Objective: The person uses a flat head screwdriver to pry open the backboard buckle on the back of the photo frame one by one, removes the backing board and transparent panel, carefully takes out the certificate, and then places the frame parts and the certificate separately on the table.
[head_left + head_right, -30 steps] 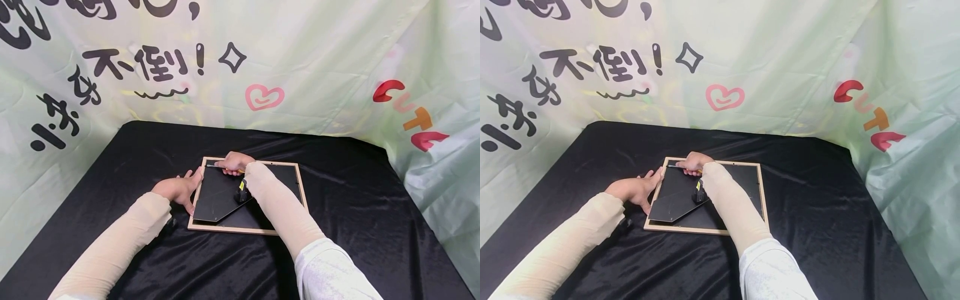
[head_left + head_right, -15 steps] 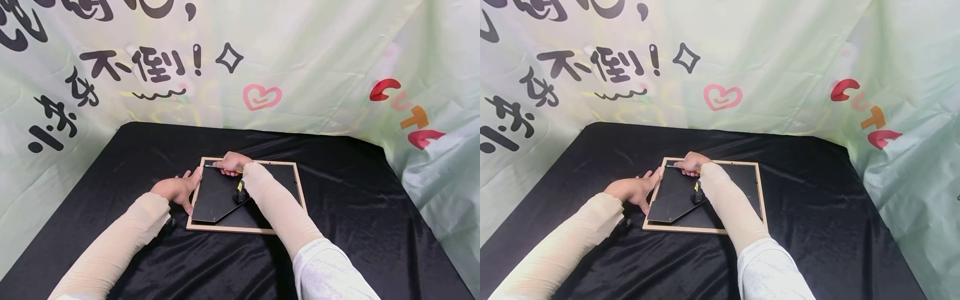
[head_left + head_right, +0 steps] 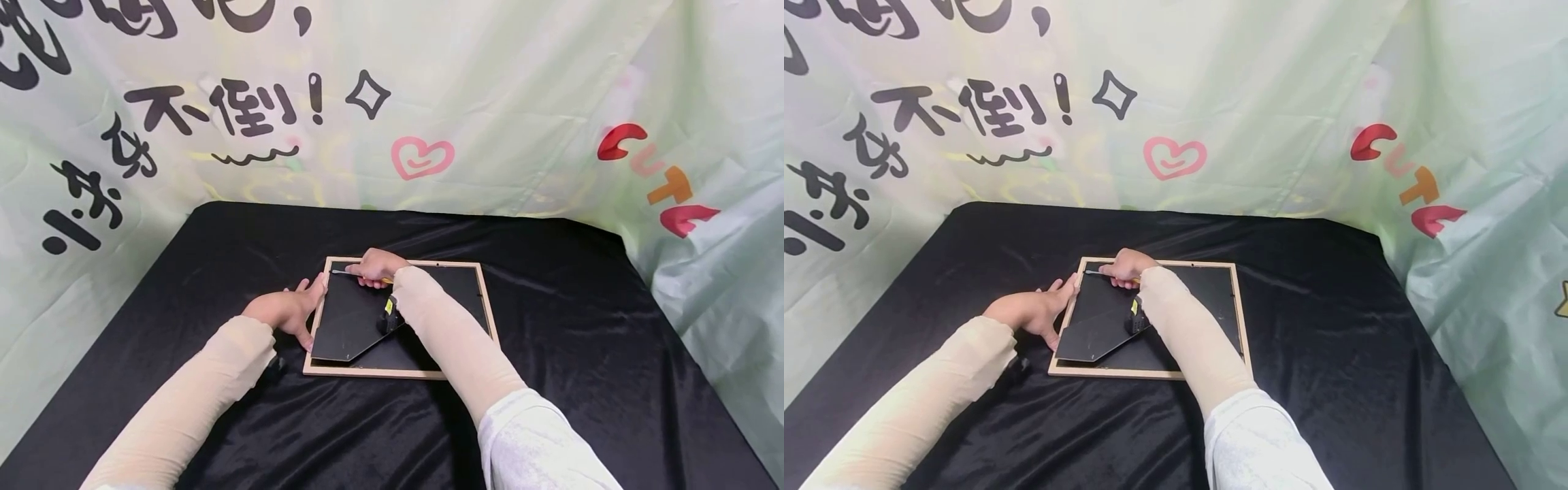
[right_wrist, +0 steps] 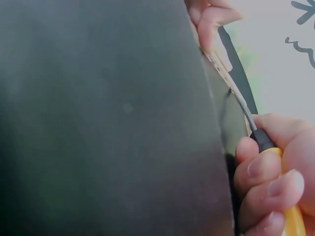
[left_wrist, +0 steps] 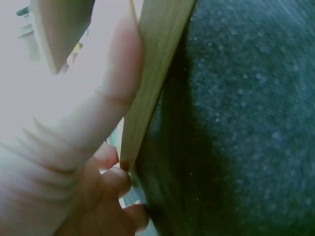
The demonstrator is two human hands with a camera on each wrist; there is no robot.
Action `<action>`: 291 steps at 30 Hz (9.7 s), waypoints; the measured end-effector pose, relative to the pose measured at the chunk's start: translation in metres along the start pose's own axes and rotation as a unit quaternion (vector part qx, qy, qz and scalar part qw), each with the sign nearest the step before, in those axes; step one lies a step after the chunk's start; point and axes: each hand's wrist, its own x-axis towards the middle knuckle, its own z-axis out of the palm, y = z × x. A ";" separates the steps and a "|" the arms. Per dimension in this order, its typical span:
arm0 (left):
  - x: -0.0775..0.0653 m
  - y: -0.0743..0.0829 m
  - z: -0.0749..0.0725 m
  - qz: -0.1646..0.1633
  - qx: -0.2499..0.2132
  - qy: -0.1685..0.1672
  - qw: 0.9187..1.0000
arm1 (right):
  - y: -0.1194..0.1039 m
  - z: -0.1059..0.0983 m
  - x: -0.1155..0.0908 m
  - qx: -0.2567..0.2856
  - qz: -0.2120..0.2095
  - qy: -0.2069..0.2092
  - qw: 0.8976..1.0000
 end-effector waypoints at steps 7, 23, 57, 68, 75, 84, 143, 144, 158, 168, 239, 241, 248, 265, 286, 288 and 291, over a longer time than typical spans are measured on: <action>-0.001 -0.001 -0.001 0.000 -0.005 0.000 1.000 | -0.003 0.000 0.002 -0.019 0.011 0.004 1.000; -0.002 -0.004 -0.001 0.009 -0.005 0.005 1.000 | -0.002 0.000 0.006 0.000 -0.006 -0.004 1.000; 0.000 -0.004 -0.002 0.006 -0.007 -0.003 1.000 | -0.001 0.000 0.003 0.017 0.020 -0.005 1.000; -0.002 -0.002 -0.001 0.007 -0.010 -0.006 1.000 | -0.003 0.001 0.002 0.021 0.025 -0.006 0.999; -0.001 -0.002 -0.001 0.005 -0.015 -0.002 1.000 | -0.003 -0.001 0.002 0.008 0.021 0.000 1.000; -0.001 -0.004 -0.001 0.018 -0.005 0.000 1.000 | -0.001 0.001 0.003 -0.001 0.005 0.010 1.000; -0.006 -0.021 0.011 0.123 -0.026 0.101 0.987 | -0.002 0.002 0.005 0.002 0.011 0.014 1.000; -0.006 -0.021 0.011 0.121 -0.024 0.100 0.987 | -0.003 0.002 0.005 0.000 0.009 0.015 1.000; -0.011 -0.016 0.007 0.130 0.008 0.096 0.987 | -0.001 0.002 0.005 -0.012 -0.007 0.019 1.000; -0.009 -0.018 0.006 0.125 0.011 0.094 0.988 | -0.002 0.000 0.006 -0.015 -0.015 0.018 1.000; -0.009 -0.016 0.004 0.119 0.014 0.072 0.990 | -0.002 0.004 0.005 -0.041 -0.033 0.024 0.998; -0.010 -0.016 0.004 0.118 0.015 0.071 0.990 | -0.003 0.004 0.006 -0.043 -0.035 0.026 0.998; -0.009 -0.016 0.002 0.116 0.022 0.069 0.991 | -0.005 0.004 0.010 -0.051 -0.035 0.033 0.998; -0.010 -0.016 0.005 0.117 0.010 0.065 0.991 | -0.003 0.006 0.008 -0.026 -0.038 0.007 0.999; -0.012 -0.018 0.005 0.117 0.009 0.078 0.990 | -0.006 0.005 0.008 -0.027 -0.039 0.008 0.999; -0.011 -0.018 0.005 0.118 0.008 0.077 0.990 | -0.005 0.004 0.007 -0.023 -0.030 0.007 0.999; -0.009 -0.017 0.006 0.118 0.008 0.076 0.990 | -0.003 0.003 0.007 -0.021 -0.021 0.004 1.000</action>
